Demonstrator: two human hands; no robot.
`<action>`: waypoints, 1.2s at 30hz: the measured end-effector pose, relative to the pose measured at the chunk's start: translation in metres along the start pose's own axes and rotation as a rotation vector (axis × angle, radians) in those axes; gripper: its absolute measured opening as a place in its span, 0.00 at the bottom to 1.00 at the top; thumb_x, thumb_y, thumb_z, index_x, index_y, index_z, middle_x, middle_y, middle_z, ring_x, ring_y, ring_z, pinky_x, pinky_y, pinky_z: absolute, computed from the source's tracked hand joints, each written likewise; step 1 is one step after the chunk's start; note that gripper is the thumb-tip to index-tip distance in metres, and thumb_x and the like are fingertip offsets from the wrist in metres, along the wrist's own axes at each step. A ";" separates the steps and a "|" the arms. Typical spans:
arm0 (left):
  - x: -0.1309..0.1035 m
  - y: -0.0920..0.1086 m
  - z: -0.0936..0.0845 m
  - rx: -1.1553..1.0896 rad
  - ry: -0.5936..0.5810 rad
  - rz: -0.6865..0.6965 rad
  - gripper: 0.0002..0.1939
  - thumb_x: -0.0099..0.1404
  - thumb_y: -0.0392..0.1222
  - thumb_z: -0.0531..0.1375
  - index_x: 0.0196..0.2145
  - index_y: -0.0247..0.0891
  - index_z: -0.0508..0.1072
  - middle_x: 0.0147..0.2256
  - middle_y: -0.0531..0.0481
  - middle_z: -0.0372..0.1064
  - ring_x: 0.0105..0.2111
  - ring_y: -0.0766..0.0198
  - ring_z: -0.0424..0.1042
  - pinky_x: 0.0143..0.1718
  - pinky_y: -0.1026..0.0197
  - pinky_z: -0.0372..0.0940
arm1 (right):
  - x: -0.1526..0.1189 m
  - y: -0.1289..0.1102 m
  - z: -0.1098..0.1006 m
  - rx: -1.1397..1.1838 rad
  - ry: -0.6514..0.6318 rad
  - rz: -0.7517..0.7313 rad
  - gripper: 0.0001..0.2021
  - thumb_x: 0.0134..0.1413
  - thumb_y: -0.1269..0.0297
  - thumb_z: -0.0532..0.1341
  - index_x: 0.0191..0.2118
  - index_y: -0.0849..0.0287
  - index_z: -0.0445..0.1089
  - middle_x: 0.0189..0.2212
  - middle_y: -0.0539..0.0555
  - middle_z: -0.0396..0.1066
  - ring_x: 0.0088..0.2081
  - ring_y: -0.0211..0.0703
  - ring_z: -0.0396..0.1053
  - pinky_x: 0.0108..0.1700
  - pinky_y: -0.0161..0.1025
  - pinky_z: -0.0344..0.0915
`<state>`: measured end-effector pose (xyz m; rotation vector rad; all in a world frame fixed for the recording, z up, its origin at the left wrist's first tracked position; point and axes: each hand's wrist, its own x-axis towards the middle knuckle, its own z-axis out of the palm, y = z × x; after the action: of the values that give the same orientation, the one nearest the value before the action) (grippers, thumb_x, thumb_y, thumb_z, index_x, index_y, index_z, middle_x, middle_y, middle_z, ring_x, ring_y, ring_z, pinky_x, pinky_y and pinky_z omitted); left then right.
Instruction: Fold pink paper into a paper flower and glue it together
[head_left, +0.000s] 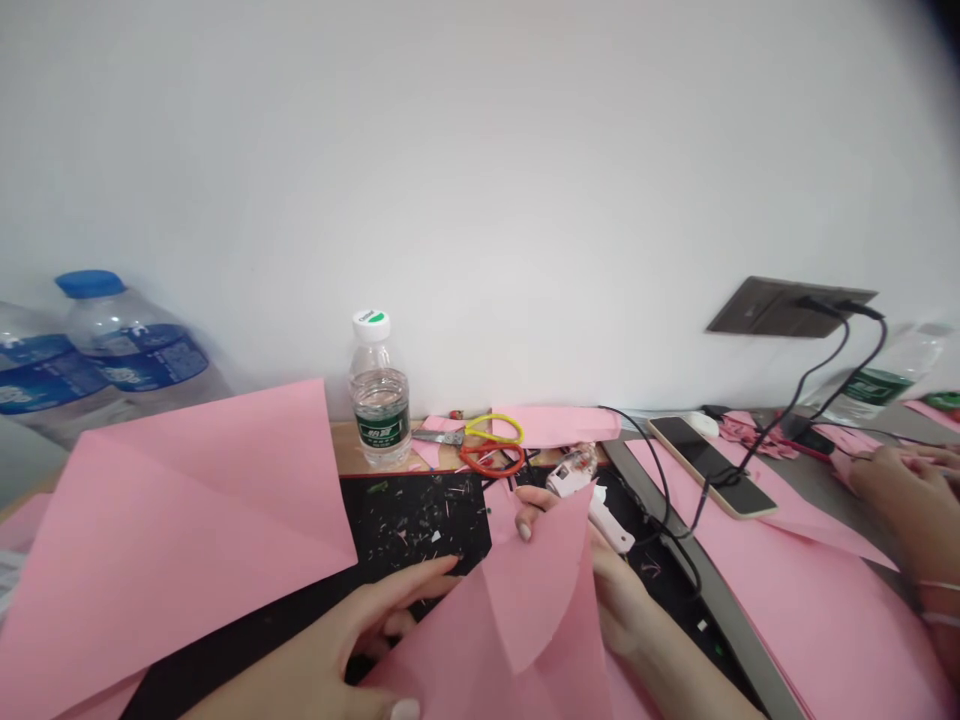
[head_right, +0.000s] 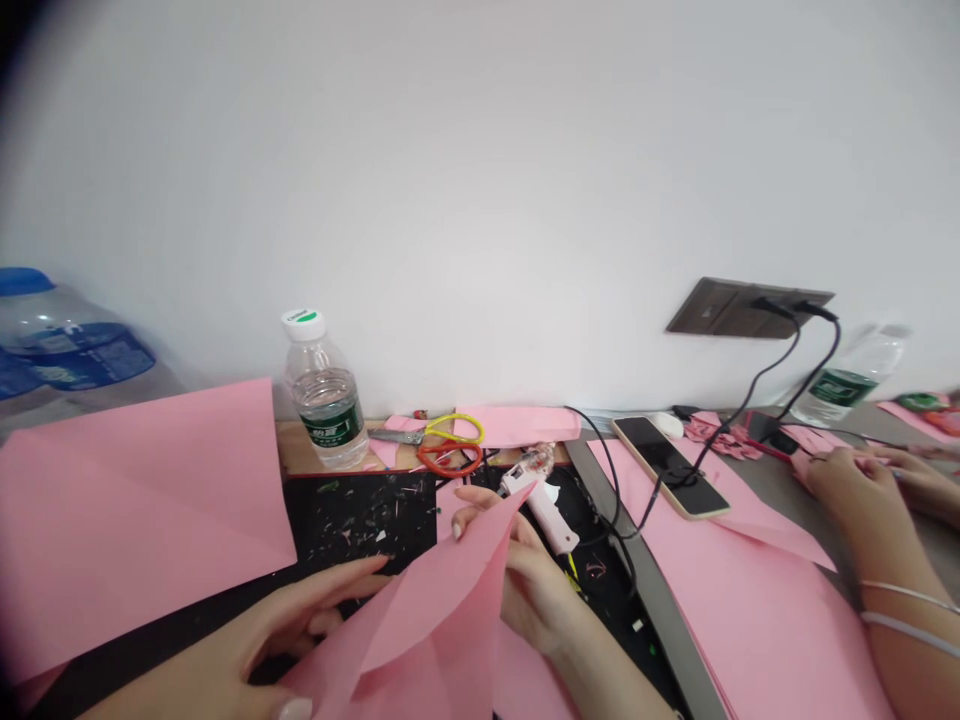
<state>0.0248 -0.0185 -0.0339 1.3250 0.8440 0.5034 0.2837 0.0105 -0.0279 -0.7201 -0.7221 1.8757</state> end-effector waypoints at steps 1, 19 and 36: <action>-0.001 -0.003 0.002 0.009 0.031 0.014 0.35 0.53 0.49 0.62 0.58 0.54 0.57 0.58 0.48 0.57 0.48 0.47 0.66 0.48 0.47 0.60 | 0.000 0.001 0.000 0.002 -0.025 0.017 0.20 0.40 0.71 0.65 0.45 0.58 0.69 0.31 0.52 0.68 0.32 0.41 0.66 0.34 0.34 0.63; -0.001 -0.004 0.028 0.058 0.794 -0.041 0.21 0.56 0.52 0.59 0.47 0.48 0.72 0.49 0.49 0.70 0.56 0.43 0.56 0.58 0.44 0.49 | -0.001 0.008 -0.005 0.020 -0.129 0.114 0.20 0.47 0.50 0.59 0.43 0.57 0.70 0.37 0.58 0.73 0.42 0.51 0.70 0.43 0.45 0.64; 0.008 -0.015 0.019 -0.330 1.001 -0.129 0.26 0.57 0.48 0.59 0.53 0.44 0.64 0.57 0.50 0.60 0.59 0.50 0.52 0.61 0.47 0.43 | 0.006 0.021 -0.016 -0.486 0.039 0.056 0.13 0.50 0.58 0.62 0.25 0.63 0.63 0.14 0.49 0.67 0.12 0.32 0.64 0.15 0.27 0.59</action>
<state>0.0425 -0.0277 -0.0499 0.6534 1.5608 1.1844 0.2812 0.0109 -0.0551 -1.0859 -1.1611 1.7432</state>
